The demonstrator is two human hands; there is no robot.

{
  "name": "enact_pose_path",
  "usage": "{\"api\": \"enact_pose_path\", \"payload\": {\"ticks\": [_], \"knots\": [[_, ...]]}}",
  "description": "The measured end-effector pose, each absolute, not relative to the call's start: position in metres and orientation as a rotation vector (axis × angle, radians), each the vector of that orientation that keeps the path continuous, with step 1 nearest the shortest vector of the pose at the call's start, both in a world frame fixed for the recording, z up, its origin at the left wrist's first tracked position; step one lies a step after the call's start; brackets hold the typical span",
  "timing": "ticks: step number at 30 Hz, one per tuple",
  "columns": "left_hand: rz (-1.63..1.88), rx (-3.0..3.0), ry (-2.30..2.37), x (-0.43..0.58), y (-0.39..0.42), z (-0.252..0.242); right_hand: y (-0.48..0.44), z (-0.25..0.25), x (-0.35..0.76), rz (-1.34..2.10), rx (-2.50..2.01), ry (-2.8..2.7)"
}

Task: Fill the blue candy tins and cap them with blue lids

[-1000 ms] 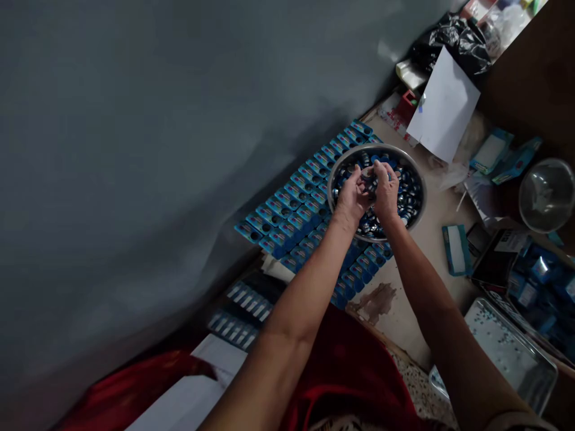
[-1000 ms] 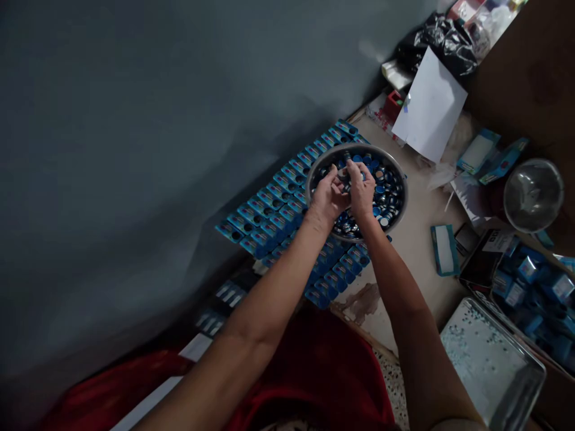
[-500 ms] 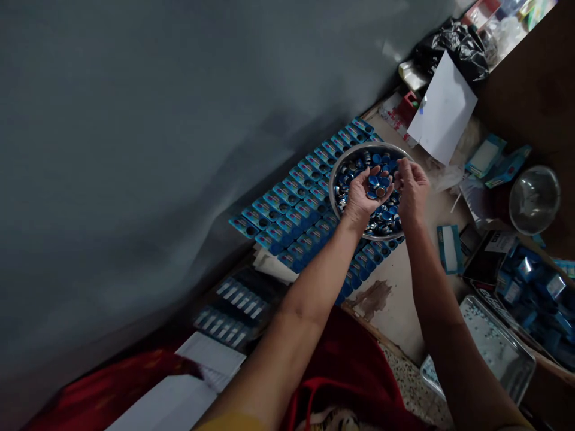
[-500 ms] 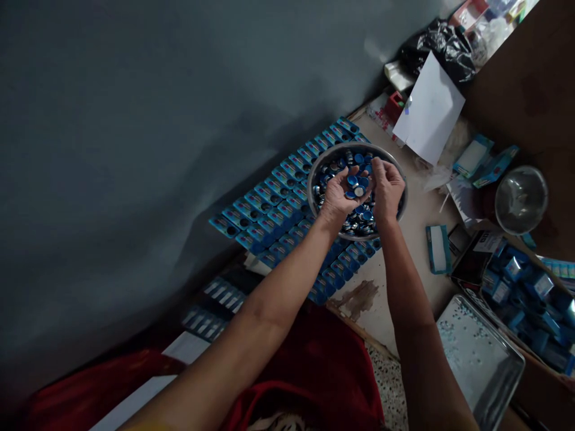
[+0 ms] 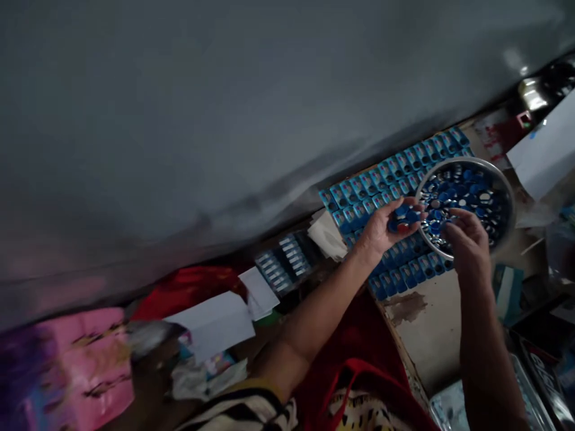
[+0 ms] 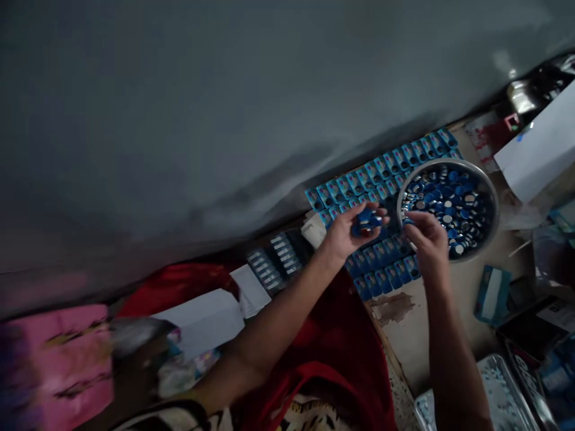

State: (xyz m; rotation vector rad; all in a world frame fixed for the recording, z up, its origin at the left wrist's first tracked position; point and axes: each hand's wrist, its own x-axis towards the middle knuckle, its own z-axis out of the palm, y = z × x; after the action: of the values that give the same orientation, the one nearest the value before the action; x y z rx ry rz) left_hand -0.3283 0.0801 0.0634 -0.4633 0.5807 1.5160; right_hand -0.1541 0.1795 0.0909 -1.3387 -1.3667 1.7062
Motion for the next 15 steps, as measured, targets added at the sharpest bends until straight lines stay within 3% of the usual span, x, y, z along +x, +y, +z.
{"api": "enact_pose_path", "payload": {"ticks": [3,5,10,15], "knots": [[1.597,-0.674,0.819,-0.365,-0.006,0.04,0.132,0.069,-0.225,1.868,-1.237,-1.728],[1.642,-0.805,0.932,-0.387,-0.056,0.024,0.106,0.044,-0.279,1.787,-1.226,-2.057],[1.729,-0.883,0.916,-0.424,-0.122,0.001,0.075,-0.004,-0.38,0.997,-1.094,-2.968],[1.818,-0.772,0.737,-0.444,-0.133,-0.008,0.071,-0.006,-0.413,0.465,-1.084,-3.33]]}}
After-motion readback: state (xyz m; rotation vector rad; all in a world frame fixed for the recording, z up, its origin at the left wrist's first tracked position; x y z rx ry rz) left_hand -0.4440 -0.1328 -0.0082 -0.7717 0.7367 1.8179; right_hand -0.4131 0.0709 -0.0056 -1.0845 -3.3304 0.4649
